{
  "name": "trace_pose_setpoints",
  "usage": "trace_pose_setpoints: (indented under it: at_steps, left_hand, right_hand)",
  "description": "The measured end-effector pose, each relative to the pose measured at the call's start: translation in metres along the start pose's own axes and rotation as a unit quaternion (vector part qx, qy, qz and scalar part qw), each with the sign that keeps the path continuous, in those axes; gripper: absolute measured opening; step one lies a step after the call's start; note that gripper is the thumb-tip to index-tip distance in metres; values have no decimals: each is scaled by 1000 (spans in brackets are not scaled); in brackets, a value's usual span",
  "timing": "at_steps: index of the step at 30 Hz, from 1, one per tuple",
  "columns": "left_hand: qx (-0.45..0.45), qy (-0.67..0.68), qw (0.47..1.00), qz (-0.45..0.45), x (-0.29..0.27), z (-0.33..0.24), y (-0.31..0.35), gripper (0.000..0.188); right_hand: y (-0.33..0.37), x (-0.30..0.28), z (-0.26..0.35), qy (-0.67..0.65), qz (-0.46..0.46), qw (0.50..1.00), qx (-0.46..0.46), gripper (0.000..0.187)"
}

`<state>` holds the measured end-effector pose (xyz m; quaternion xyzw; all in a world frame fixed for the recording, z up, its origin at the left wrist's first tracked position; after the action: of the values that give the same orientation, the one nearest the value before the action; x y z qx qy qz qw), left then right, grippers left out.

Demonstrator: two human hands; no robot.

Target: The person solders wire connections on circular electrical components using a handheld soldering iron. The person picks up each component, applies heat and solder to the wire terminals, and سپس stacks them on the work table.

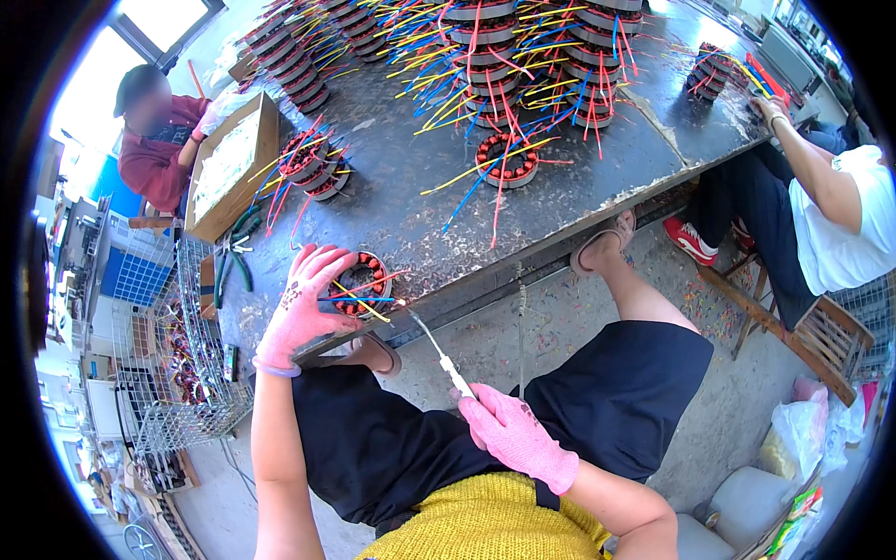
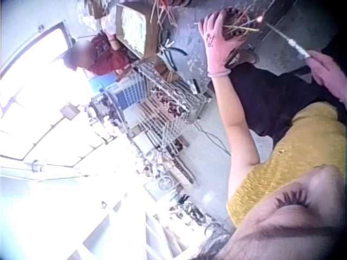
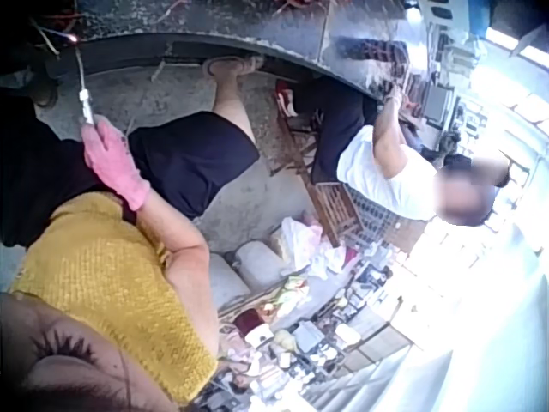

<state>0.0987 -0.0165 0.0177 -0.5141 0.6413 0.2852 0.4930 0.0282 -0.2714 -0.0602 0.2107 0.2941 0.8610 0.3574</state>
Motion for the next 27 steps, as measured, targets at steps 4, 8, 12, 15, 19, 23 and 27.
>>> trace_pose_setpoints:
  at_steps: [4, 8, 12, 15, 19, 23, 27]
  left_hand:
    - [0, 2, 1000, 1, 1, 0, 0, 92]
    - [-4, 5, 1000, 3, 1, 0, 0, 91]
    - [-3, 1, 1000, 4, 1, 0, 0, 91]
    - [1, 0, 1000, 5, 0, 0, 0, 92]
    - [0, 1, 1000, 7, 1, 0, -1, 92]
    - [-1, 5, 1000, 5, 2, 1, 0, 91]
    - [-3, 10, 1000, 5, 1, 1, 0, 91]
  right_hand:
    - [0, 0, 0, -9, 0, 1000, -2, 35]
    - [-1, 0, -2, -13, -2, 1000, -6, 35]
    - [0, -1, -1, -6, -4, 1000, -8, 35]
    - [-1, -1, -3, -10, -3, 1000, -4, 35]
    - [-1, 1, -3, -30, 5, 1000, 2, 36]
    - [-1, 0, -2, -13, 4, 1000, -6, 37]
    - [-2, 0, -3, -12, 4, 1000, -5, 37]
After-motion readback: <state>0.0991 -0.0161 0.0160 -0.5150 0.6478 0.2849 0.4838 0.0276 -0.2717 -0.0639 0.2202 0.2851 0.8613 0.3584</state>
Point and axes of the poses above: each hand's wrist, its own y-axis away from the middle knuckle, its own x-axis out of the palm, z = x × y, the point moved 10 cm from there along -y, towards the middle knuckle, and after that the axes turned 9 degrees about x, right-handed, at the moved point
